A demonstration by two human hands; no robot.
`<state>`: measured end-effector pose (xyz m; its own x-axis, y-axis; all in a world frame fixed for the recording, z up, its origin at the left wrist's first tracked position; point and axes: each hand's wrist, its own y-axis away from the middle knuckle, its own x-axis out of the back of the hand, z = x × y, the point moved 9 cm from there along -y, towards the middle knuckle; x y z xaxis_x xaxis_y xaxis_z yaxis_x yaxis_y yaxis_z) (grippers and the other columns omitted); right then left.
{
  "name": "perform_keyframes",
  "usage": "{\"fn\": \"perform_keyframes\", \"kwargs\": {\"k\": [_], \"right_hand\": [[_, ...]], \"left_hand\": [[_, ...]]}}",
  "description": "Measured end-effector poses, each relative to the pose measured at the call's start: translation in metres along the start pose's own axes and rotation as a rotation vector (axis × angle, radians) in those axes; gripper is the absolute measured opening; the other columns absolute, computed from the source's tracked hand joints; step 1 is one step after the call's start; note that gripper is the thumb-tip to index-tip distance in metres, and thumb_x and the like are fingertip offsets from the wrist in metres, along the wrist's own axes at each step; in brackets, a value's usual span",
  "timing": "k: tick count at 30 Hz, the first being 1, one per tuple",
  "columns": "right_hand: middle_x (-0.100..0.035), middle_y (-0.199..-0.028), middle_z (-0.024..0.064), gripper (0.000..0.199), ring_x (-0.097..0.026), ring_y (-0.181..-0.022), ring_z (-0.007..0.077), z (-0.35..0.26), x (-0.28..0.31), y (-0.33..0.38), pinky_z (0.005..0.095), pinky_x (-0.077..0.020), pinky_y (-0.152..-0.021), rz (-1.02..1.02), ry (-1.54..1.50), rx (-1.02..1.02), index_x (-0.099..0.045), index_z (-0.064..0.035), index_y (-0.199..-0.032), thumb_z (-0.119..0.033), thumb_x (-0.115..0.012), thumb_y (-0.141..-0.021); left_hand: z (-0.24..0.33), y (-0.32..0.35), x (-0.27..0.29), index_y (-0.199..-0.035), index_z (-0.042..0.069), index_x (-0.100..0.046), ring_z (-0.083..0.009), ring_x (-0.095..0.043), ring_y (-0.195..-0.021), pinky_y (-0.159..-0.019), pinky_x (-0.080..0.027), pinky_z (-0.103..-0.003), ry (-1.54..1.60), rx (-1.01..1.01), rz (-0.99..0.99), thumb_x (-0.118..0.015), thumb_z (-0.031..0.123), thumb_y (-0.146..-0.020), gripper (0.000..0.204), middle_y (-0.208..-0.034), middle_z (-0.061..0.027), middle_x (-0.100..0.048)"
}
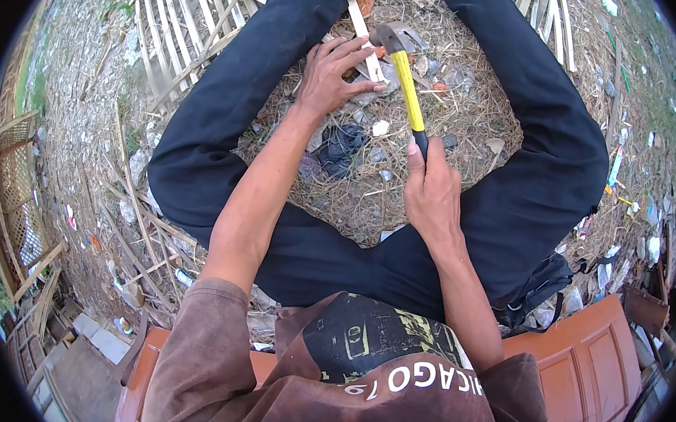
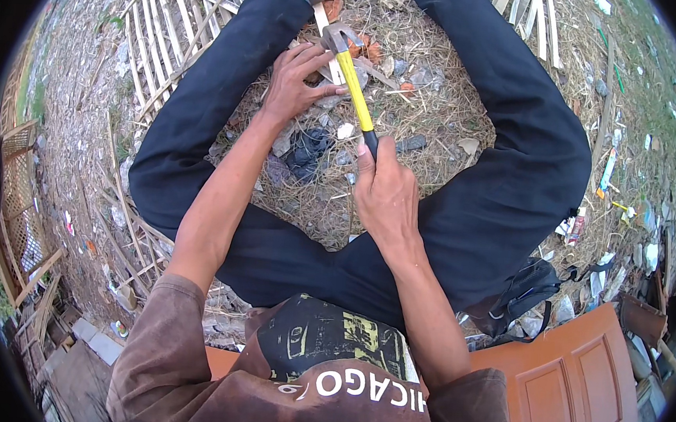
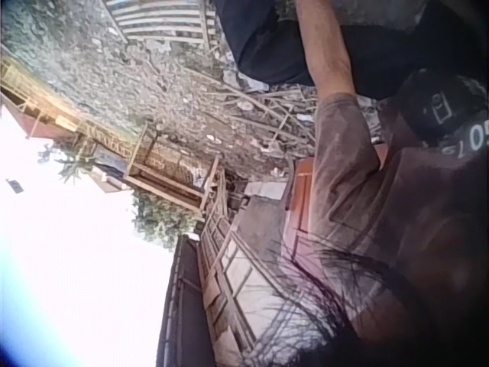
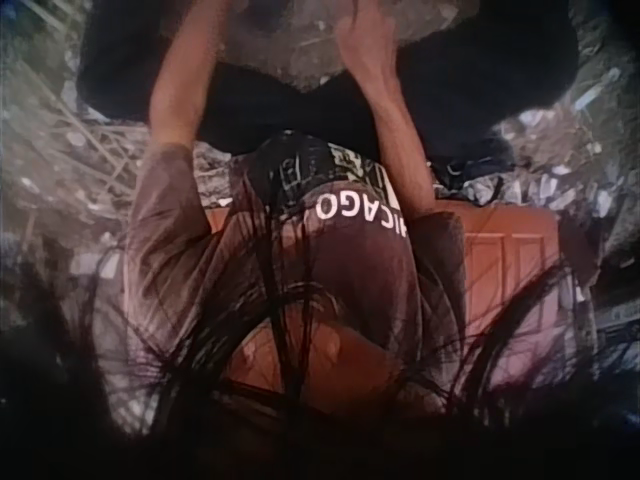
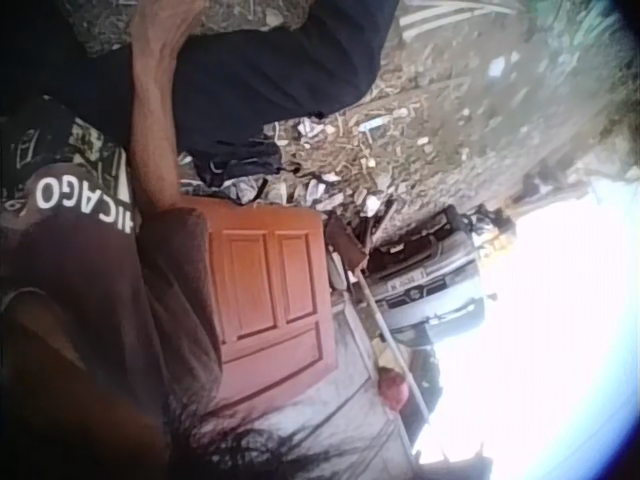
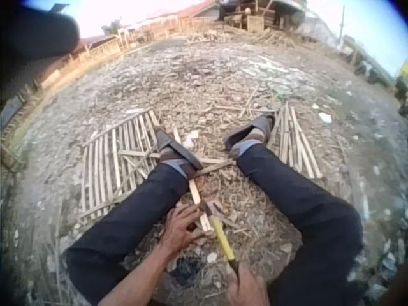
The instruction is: The person assembles a geometric bamboo frame by aligning thin wooden slats and securing them together using a hammer and small nails.
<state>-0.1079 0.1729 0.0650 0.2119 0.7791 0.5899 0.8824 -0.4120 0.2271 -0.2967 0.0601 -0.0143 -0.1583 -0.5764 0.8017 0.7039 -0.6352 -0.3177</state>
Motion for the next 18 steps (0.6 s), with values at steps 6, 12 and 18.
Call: {"fn": "perform_keyframes", "kwargs": {"k": [6, 12, 18], "right_hand": [[-0.056, -0.063, 0.0227, 0.032, -0.059, -0.059, 0.045, 0.04, -0.006, 0.004, 0.0528, -0.0398, -0.054, -0.003, -0.047, -0.174, -0.049, -0.001, -0.095, -0.032, -0.048, -0.105], [-0.057, -0.064, 0.022, 0.033, -0.059, -0.061, 0.0433, 0.045, -0.01, 0.004, 0.0514, -0.0404, -0.056, -0.037, -0.095, -0.254, -0.05, -0.001, -0.095, -0.032, -0.048, -0.105], [-0.056, -0.065, 0.0223, 0.031, -0.059, -0.06, 0.0431, 0.048, -0.017, 0.008, 0.0502, -0.0401, -0.056, -0.069, -0.118, -0.258, -0.05, -0.0007, -0.095, -0.03, -0.05, -0.104]], "left_hand": [[0.002, -0.019, -0.005, -0.115, 0.036, -0.074, -0.0342, -0.032, -0.138, -0.107, -0.038, -0.056, -0.146, -0.116, -0.238, -0.081, 0.053, -0.063, 0.055, -0.146, 0.0075, -0.047], [0.007, -0.024, -0.004, -0.109, 0.026, -0.077, -0.036, -0.033, -0.137, -0.114, -0.031, -0.05, -0.048, -0.184, -0.245, -0.083, 0.043, -0.064, 0.048, -0.143, 0.0052, -0.052], [0.002, -0.024, -0.012, -0.107, 0.023, -0.077, -0.0346, -0.037, -0.135, -0.112, -0.033, -0.048, -0.007, -0.208, -0.209, -0.084, 0.04, -0.063, 0.048, -0.136, 0.0037, -0.058]]}}
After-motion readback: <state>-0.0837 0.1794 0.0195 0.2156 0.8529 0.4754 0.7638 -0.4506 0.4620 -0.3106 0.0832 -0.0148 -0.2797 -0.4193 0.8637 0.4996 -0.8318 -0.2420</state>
